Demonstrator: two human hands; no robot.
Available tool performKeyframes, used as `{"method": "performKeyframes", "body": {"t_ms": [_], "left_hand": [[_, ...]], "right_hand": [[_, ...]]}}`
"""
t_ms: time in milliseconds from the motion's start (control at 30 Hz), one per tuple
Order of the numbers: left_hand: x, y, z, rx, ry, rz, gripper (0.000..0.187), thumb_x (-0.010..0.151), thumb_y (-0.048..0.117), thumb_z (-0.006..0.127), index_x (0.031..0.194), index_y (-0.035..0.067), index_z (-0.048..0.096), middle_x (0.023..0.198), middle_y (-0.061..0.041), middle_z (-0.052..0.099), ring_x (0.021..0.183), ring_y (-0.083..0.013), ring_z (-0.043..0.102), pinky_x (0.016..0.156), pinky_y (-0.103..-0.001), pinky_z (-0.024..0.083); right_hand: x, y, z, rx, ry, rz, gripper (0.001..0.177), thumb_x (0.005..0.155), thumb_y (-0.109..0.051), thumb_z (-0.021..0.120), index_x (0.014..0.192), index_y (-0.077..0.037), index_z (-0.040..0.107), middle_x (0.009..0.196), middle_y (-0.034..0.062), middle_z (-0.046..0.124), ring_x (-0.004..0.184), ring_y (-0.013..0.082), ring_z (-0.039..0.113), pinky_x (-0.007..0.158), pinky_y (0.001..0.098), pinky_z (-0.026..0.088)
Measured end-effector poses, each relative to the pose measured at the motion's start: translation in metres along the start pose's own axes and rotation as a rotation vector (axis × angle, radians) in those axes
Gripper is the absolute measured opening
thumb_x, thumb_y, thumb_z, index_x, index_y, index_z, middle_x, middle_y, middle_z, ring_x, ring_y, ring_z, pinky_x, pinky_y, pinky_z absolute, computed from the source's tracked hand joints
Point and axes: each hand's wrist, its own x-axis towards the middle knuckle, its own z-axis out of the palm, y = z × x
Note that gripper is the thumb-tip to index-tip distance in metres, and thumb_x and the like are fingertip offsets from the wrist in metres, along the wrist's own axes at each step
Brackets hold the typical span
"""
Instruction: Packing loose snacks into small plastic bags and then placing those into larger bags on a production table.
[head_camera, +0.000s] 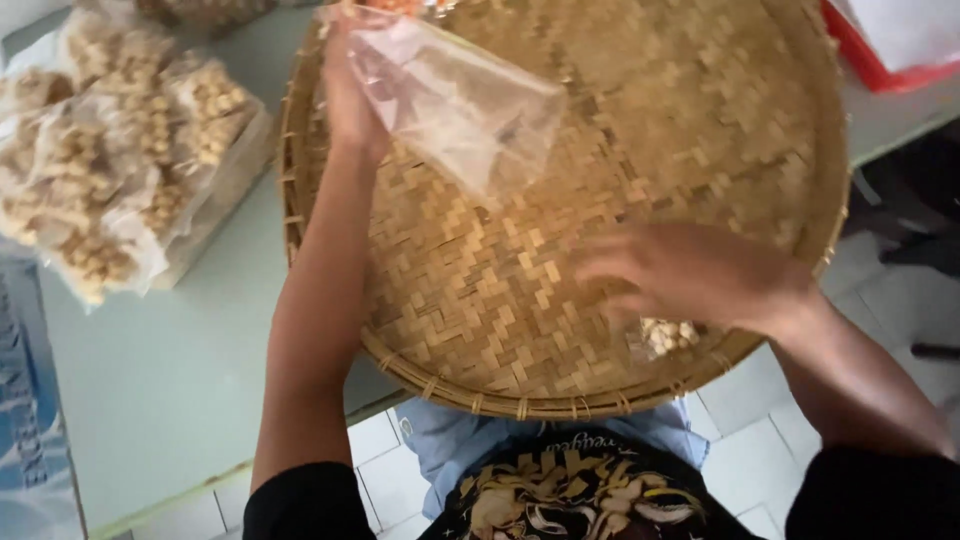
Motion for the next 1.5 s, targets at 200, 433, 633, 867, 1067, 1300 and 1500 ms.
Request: {"method": "performKeyframes", "body": {"t_ms": [200, 433, 633, 867, 1067, 1300, 1500], "left_hand": [[-0.019, 0.025, 0.028, 0.008, -0.063, -0.024, 0.048, 0.090, 0.048, 0.050, 0.110, 0.005, 0.061, 0.098, -0.012, 0.069, 0.086, -0.0243, 0.069, 0.077, -0.037, 0.060], [-0.025, 0.044, 0.018, 0.258, 0.182, -0.117, 0.107, 0.070, 0.073, 0.050, 0.156, 0.014, 0.022, 0.162, -0.019, 0.029, 0.149, -0.0321, 0.030, 0.115, -0.054, 0.035], [-0.028, 0.053, 0.001, -0.103, 0.078, -0.125, 0.102, 0.074, 0.062, 0.059, 0.156, 0.016, 0.021, 0.163, -0.011, 0.011, 0.151, -0.0288, 0.008, 0.120, -0.053, 0.024], [-0.053, 0.056, -0.034, -0.346, -0.059, -0.202, 0.067, 0.082, 0.059, 0.055, 0.129, 0.011, 0.063, 0.124, -0.011, 0.066, 0.124, -0.0324, 0.064, 0.094, -0.046, 0.050], [-0.059, 0.064, -0.028, -0.445, 0.009, -0.274, 0.067, 0.074, 0.052, 0.068, 0.117, 0.000, 0.066, 0.113, -0.021, 0.073, 0.106, -0.0377, 0.069, 0.095, -0.050, 0.052], [-0.064, 0.076, -0.001, -0.319, 0.233, -0.355, 0.066, 0.075, 0.051, 0.059, 0.124, 0.007, 0.063, 0.122, -0.014, 0.067, 0.102, -0.0280, 0.066, 0.085, -0.040, 0.054], [-0.062, 0.068, -0.007, -0.187, 0.054, -0.358, 0.080, 0.061, 0.062, 0.066, 0.118, 0.005, 0.064, 0.119, -0.015, 0.066, 0.111, -0.0326, 0.065, 0.094, -0.047, 0.054]], "right_hand": [[-0.056, 0.001, 0.065, 0.060, -0.025, 0.402, 0.074, 0.071, -0.023, 0.086, 0.139, -0.022, 0.057, 0.148, -0.0022, 0.056, 0.131, 0.0190, 0.056, 0.103, 0.0409, 0.047], [-0.046, 0.026, 0.068, 0.043, 0.472, 0.356, 0.026, 0.096, -0.019, 0.062, 0.119, -0.008, 0.066, 0.115, 0.0133, 0.068, 0.105, 0.0282, 0.067, 0.083, 0.0372, 0.059], [0.013, 0.072, 0.027, 0.013, 0.339, 0.537, 0.066, 0.095, 0.006, 0.052, 0.153, -0.025, 0.042, 0.149, 0.0140, 0.052, 0.130, 0.0340, 0.046, 0.093, 0.0546, 0.045], [0.085, 0.043, -0.044, 0.595, 0.421, 0.811, 0.077, 0.095, -0.053, 0.051, 0.161, -0.025, 0.023, 0.167, 0.0083, 0.026, 0.147, 0.0346, 0.033, 0.117, 0.0573, 0.024], [0.109, 0.166, 0.025, 0.253, 0.411, 0.309, 0.062, 0.083, -0.020, 0.069, 0.142, -0.018, 0.050, 0.169, 0.0133, 0.017, 0.156, 0.0322, 0.008, 0.120, 0.0588, 0.015], [0.118, 0.202, 0.049, 0.295, 0.884, 0.065, 0.015, 0.101, -0.005, 0.070, 0.113, 0.004, 0.073, 0.136, 0.0151, 0.061, 0.123, 0.0249, 0.059, 0.100, 0.0293, 0.055], [0.118, 0.201, 0.047, 0.257, 0.967, 0.215, 0.018, 0.101, -0.002, 0.071, 0.118, 0.000, 0.065, 0.113, 0.0167, 0.070, 0.089, 0.0211, 0.066, 0.059, 0.0235, 0.053]]}}
